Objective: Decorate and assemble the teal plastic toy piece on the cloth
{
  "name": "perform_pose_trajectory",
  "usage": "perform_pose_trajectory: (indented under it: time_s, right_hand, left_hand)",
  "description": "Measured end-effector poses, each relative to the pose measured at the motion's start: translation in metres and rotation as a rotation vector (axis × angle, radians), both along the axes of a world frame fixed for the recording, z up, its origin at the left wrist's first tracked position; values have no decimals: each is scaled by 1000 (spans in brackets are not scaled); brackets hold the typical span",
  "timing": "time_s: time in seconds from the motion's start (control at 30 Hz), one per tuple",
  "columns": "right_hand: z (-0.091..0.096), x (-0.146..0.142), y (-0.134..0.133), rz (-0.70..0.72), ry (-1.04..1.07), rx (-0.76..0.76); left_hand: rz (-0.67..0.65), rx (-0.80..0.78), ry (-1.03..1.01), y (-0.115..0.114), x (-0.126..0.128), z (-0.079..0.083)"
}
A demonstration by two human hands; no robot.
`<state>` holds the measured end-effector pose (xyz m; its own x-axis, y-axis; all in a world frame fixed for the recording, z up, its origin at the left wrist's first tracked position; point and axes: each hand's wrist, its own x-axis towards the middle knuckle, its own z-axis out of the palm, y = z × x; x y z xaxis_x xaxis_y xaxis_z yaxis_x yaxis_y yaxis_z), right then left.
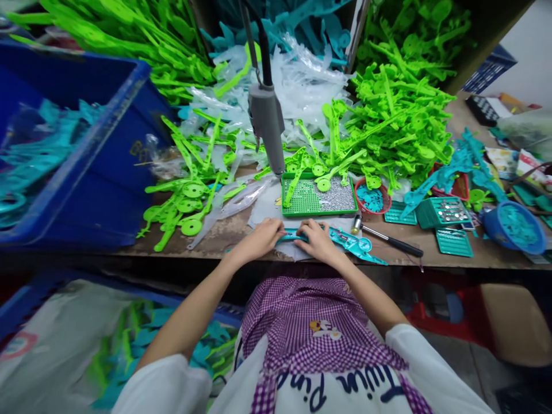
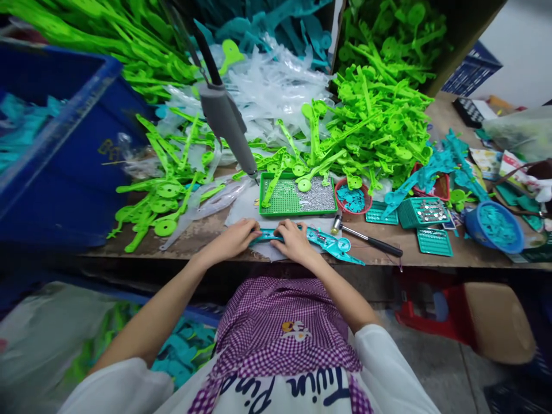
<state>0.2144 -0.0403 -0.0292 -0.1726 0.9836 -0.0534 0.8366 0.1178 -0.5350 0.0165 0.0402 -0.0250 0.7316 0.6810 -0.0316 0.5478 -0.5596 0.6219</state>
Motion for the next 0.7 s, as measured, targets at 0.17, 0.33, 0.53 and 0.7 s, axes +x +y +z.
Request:
perform_pose_trajectory:
  time_s: [0.17,0.33,0.53,0.7]
  right_hand:
    - [10,-13,10,60,26,37]
    - [26,19,1,5,61,80]
    - [28,85,-21,-346,-212,-48]
    - [26,87,-8,-326,-48,-55]
  left_hand:
    - [-65,-366,-148,14,-6,9]
    - [64,-342,-240,20,-12,-2]
    - [59,-143,-207,10,-8,-18]
    - [49,-94,-145,9,-8,-17]
